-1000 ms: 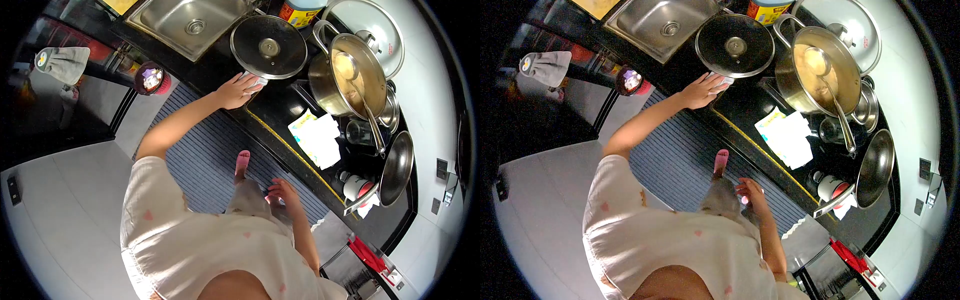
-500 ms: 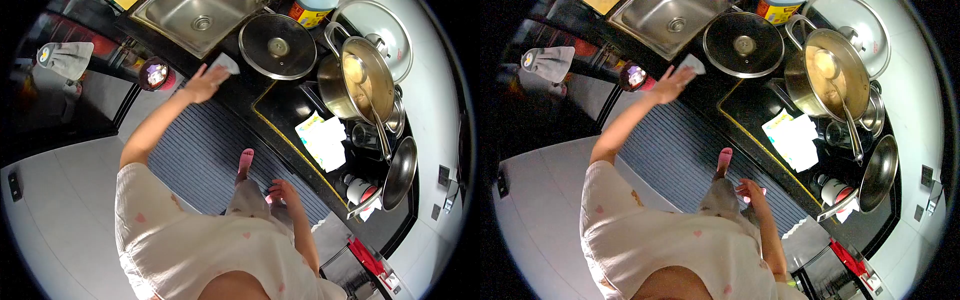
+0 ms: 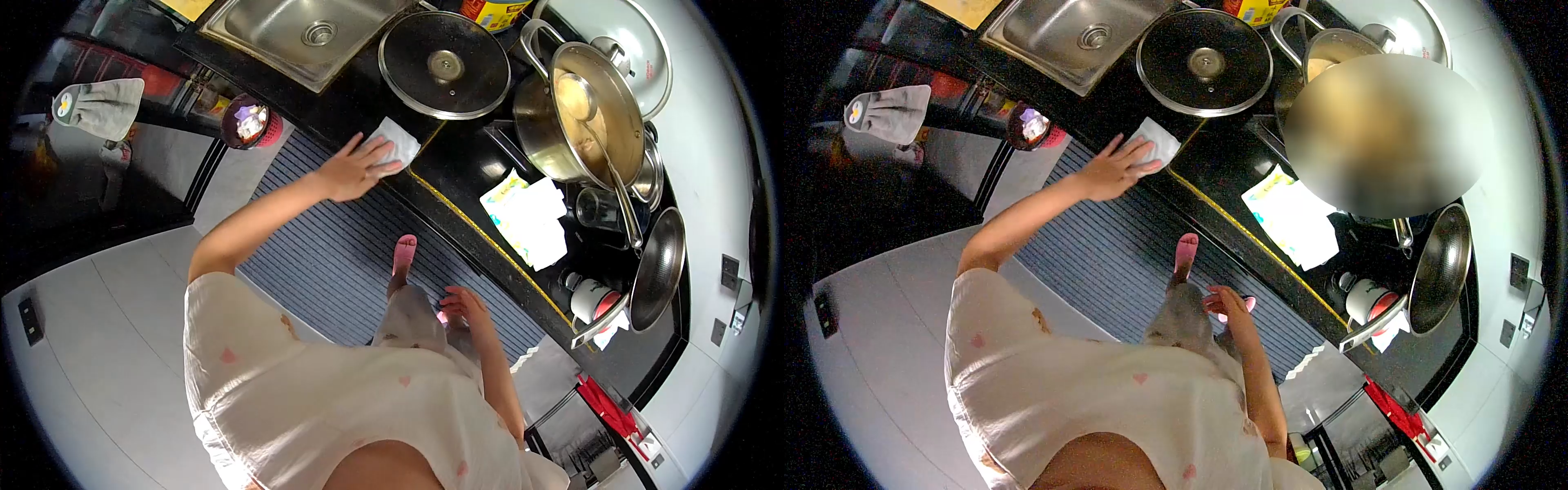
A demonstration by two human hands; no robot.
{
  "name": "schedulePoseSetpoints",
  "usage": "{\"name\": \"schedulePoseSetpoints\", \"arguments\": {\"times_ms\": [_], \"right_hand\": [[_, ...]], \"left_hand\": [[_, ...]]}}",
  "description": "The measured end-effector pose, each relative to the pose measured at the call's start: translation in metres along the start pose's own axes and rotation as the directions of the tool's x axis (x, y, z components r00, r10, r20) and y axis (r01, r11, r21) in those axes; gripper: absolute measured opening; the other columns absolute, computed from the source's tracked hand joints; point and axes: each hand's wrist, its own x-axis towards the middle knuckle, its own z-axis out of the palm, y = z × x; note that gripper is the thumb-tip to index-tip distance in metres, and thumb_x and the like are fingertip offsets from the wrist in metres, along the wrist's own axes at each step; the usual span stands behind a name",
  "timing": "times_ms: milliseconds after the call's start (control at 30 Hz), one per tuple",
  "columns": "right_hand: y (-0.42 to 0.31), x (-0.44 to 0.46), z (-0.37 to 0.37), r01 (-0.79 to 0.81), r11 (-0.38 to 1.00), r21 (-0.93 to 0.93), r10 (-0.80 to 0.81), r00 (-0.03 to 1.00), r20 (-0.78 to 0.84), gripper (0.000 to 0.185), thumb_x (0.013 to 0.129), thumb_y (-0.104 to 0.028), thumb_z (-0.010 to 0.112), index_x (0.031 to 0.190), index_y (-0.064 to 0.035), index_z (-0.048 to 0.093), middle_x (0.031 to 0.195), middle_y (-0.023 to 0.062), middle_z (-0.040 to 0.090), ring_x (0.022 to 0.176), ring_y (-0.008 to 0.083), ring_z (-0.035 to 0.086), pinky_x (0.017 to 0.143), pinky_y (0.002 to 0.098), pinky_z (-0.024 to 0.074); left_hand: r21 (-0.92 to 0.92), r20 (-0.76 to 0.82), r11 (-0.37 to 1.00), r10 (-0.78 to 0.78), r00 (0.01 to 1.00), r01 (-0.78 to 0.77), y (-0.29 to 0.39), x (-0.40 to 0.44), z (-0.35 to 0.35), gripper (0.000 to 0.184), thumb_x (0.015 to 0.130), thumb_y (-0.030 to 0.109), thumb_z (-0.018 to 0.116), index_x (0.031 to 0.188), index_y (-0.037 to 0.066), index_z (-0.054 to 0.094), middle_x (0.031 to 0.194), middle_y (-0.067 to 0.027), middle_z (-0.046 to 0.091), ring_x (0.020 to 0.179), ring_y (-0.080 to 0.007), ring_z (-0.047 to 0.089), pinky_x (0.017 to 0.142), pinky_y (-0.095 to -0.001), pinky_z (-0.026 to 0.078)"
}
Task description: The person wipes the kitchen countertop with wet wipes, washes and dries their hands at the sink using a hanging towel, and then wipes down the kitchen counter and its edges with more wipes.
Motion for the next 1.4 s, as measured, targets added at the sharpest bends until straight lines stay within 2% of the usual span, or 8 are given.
{"name": "schedulePoseSetpoints", "arguments": {"times_ms": [100, 400, 700, 1067, 1133, 1233, 1333, 1400], "right_hand": [[-0.002, -0.003, -0.001, 0.006, 1.000, -0.018, -0.005, 1.000, 0.008, 0.037, 0.088, -0.030, 0.036, 0.105, 0.0001, 0.050, 0.085, 0.0114, 0.057, 0.078, 0.0190, 0.056, 0.076, 0.0289, 0.0425], [0.014, -0.006, -0.014, 0.002, 1.000, 0.015, -0.002, 1.000, 0.018, 0.038, 0.088, -0.031, 0.037, 0.106, 0.0007, 0.049, 0.087, 0.0127, 0.057, 0.079, 0.0198, 0.057, 0.074, 0.0295, 0.0432], [0.017, -0.021, -0.026, 0.045, 0.997, 0.060, -0.045, 0.999, 0.003, 0.040, 0.087, -0.033, 0.040, 0.106, 0.0002, 0.049, 0.087, 0.0132, 0.058, 0.077, 0.0192, 0.057, 0.073, 0.0290, 0.0434], [0.034, -0.046, -0.052, 0.034, 0.992, 0.119, -0.039, 0.999, 0.039, 0.035, 0.088, -0.030, 0.038, 0.105, -0.0019, 0.050, 0.088, 0.0099, 0.058, 0.079, 0.0177, 0.055, 0.076, 0.0294, 0.0414], [0.044, -0.057, -0.068, 0.035, 0.992, 0.125, -0.035, 0.999, 0.001, 0.036, 0.087, -0.031, 0.039, 0.105, -0.0018, 0.050, 0.088, 0.0099, 0.058, 0.079, 0.0179, 0.055, 0.075, 0.0296, 0.0419], [0.056, -0.076, -0.090, 0.102, 0.977, 0.185, -0.084, 0.991, -0.107, 0.036, 0.087, -0.031, 0.038, 0.105, -0.0018, 0.050, 0.087, 0.0095, 0.058, 0.079, 0.0179, 0.055, 0.074, 0.0294, 0.0425], [0.068, -0.090, -0.104, 0.071, 0.971, 0.228, -0.033, 0.986, -0.165, 0.036, 0.088, -0.031, 0.038, 0.105, -0.0015, 0.050, 0.087, 0.0092, 0.058, 0.079, 0.0178, 0.055, 0.074, 0.0291, 0.0424], [0.081, -0.094, -0.110, 0.076, 0.967, 0.244, -0.026, 0.979, -0.201, 0.036, 0.088, -0.030, 0.037, 0.105, -0.0016, 0.050, 0.088, 0.0100, 0.058, 0.078, 0.0175, 0.055, 0.074, 0.0289, 0.0422]], "left_hand": [[0.204, 0.024, 0.945, -0.265, 0.964, 0.254, -0.029, 0.004, -0.017, 0.047, 0.088, 0.022, 0.025, 0.134, 0.021, 0.016, 0.140, -0.0110, 0.008, 0.129, -0.0251, 0.005, 0.103, -0.0427, 0.002], [-0.031, -0.180, 0.991, -0.136, 0.974, 0.133, 0.056, 0.011, 0.028, 0.055, 0.081, 0.023, 0.034, 0.128, -0.004, 0.022, 0.135, -0.0233, 0.012, 0.127, -0.0341, 0.009, 0.104, -0.0388, 0.009], [-0.137, -0.228, 0.965, -0.252, 0.941, 0.225, 0.099, 0.015, 0.035, 0.056, 0.078, 0.020, 0.038, 0.125, -0.006, 0.026, 0.133, -0.0226, 0.019, 0.126, -0.0325, 0.015, 0.103, -0.0384, 0.012], [-0.292, -0.328, 0.943, 0.059, 0.943, -0.161, 0.245, 0.065, 0.056, 0.053, 0.074, 0.018, 0.042, 0.123, -0.003, 0.036, 0.132, -0.0180, 0.027, 0.126, -0.0277, 0.019, 0.103, -0.0366, 0.015], [-0.182, -0.269, 0.977, 0.056, 0.961, -0.108, 0.237, 0.063, 0.046, 0.048, 0.073, 0.013, 0.045, 0.118, -0.003, 0.041, 0.127, -0.0181, 0.034, 0.123, -0.0274, 0.026, 0.102, -0.0379, 0.019], [-0.451, -0.202, 0.857, -0.370, 0.907, 0.249, 0.199, 0.051, 0.018, 0.048, 0.067, 0.003, 0.044, 0.115, 0.001, 0.042, 0.121, -0.0189, 0.039, 0.114, -0.0293, 0.036, 0.096, -0.0366, 0.029], [-0.005, -0.303, 0.938, -0.332, 0.893, 0.347, 0.156, 0.034, 0.024, 0.052, 0.075, 0.017, 0.039, 0.120, -0.007, 0.033, 0.129, -0.0235, 0.028, 0.121, -0.0337, 0.026, 0.100, -0.0386, 0.022], [-0.014, -0.289, 0.929, -0.357, 0.888, 0.369, 0.163, 0.040, 0.033, 0.057, 0.075, 0.020, 0.042, 0.122, -0.009, 0.030, 0.130, -0.0258, 0.025, 0.122, -0.0345, 0.024, 0.101, -0.0377, 0.020]]}}
